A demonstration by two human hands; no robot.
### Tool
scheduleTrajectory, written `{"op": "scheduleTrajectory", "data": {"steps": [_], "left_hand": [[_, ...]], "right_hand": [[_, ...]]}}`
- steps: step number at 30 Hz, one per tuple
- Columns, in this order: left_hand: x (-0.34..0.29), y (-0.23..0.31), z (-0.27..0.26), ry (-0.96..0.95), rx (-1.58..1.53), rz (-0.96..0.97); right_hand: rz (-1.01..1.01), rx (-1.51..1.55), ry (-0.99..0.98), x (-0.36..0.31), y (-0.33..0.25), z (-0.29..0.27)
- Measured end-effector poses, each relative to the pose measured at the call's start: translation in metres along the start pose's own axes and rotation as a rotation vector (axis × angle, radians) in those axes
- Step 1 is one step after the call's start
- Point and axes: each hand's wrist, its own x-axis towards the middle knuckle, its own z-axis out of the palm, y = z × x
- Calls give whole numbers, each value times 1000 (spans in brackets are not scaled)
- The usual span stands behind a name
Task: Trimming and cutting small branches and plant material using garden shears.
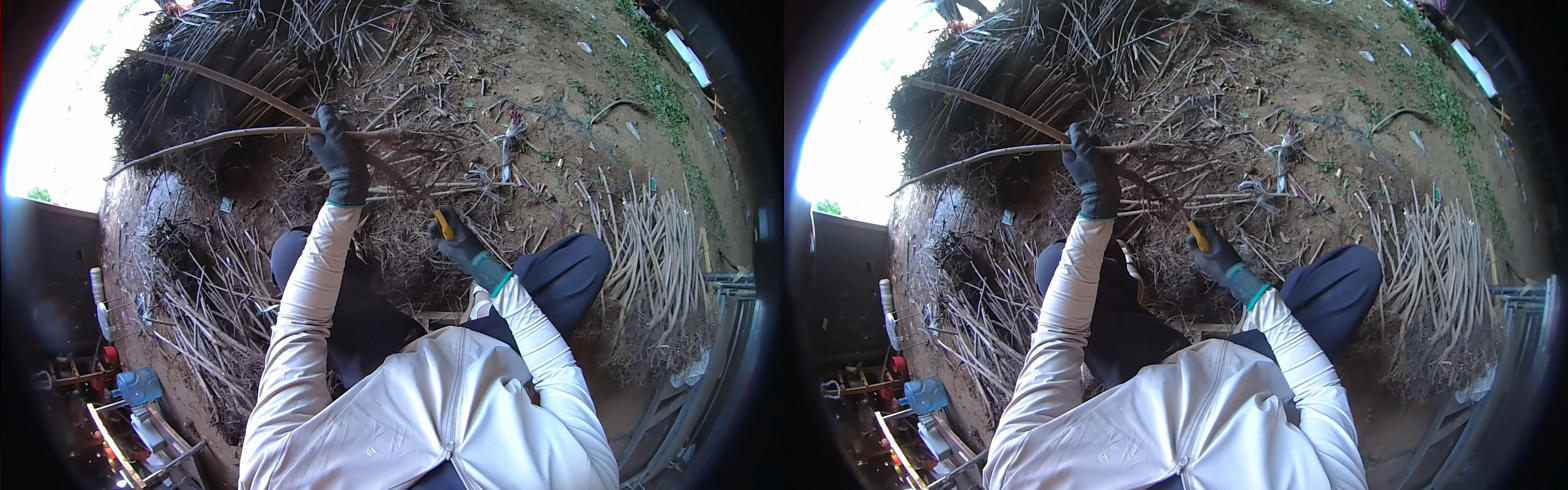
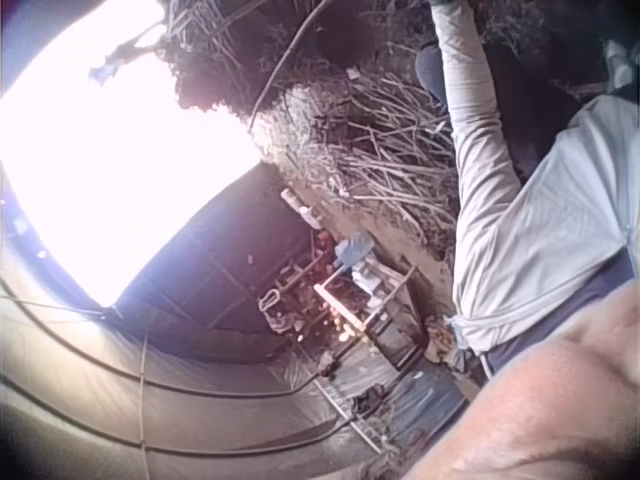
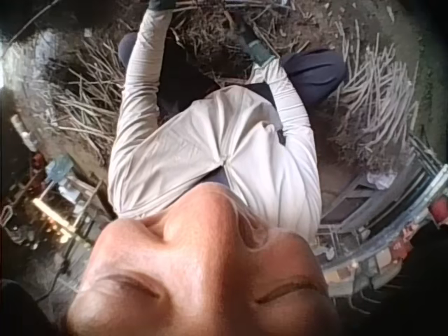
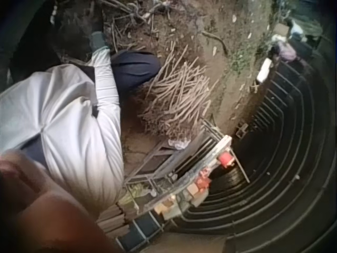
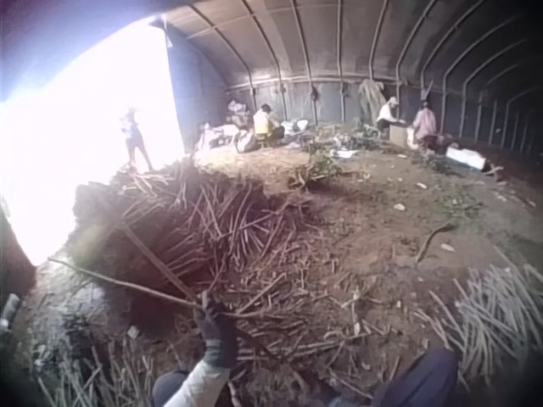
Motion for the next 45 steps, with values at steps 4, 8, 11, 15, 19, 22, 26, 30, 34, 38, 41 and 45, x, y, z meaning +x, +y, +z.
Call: {"op": "scheduleTrajectory", "data": {"steps": [4, 8, 11, 15, 19, 22, 26, 30, 34, 38, 41, 45], "left_hand": [[5, 5, -4, 58, -37, -81], [31, 18, -12, 51, -75, 86], [41, 21, -17, 21, -77, 274], [24, 17, -11, -63, -128, 303], [7, 21, -3, -158, -172, 238], [3, 20, -2, -96, -151, 96], [16, 20, -8, -68, -202, 97], [31, 28, -18, 0, -119, 33], [30, 16, -22, -22, -65, -125], [32, -11, -29, -13, -60, -215], [38, -26, -37, 52, 25, -328], [32, -31, -36, 110, 104, -458]], "right_hand": [[-89, 434, 29, -18, -6, 23], [100, -234, 93, -36, -26, 27], [-91, -453, 155, -41, -51, 34], [6, -379, 204, -10, -87, 46], [258, -273, 201, 15, -98, 47], [69, -222, 260, 10, -79, 47], [130, -136, 342, -7, -39, 38], [102, -185, 377, -16, -23, 9], [-163, -744, 323, -12, -44, -17], [-215, -622, 255, -9, -63, -13], [-95, -421, 233, -15, -61, -7], [-257, -545, 298, -26, -44, -1]]}}
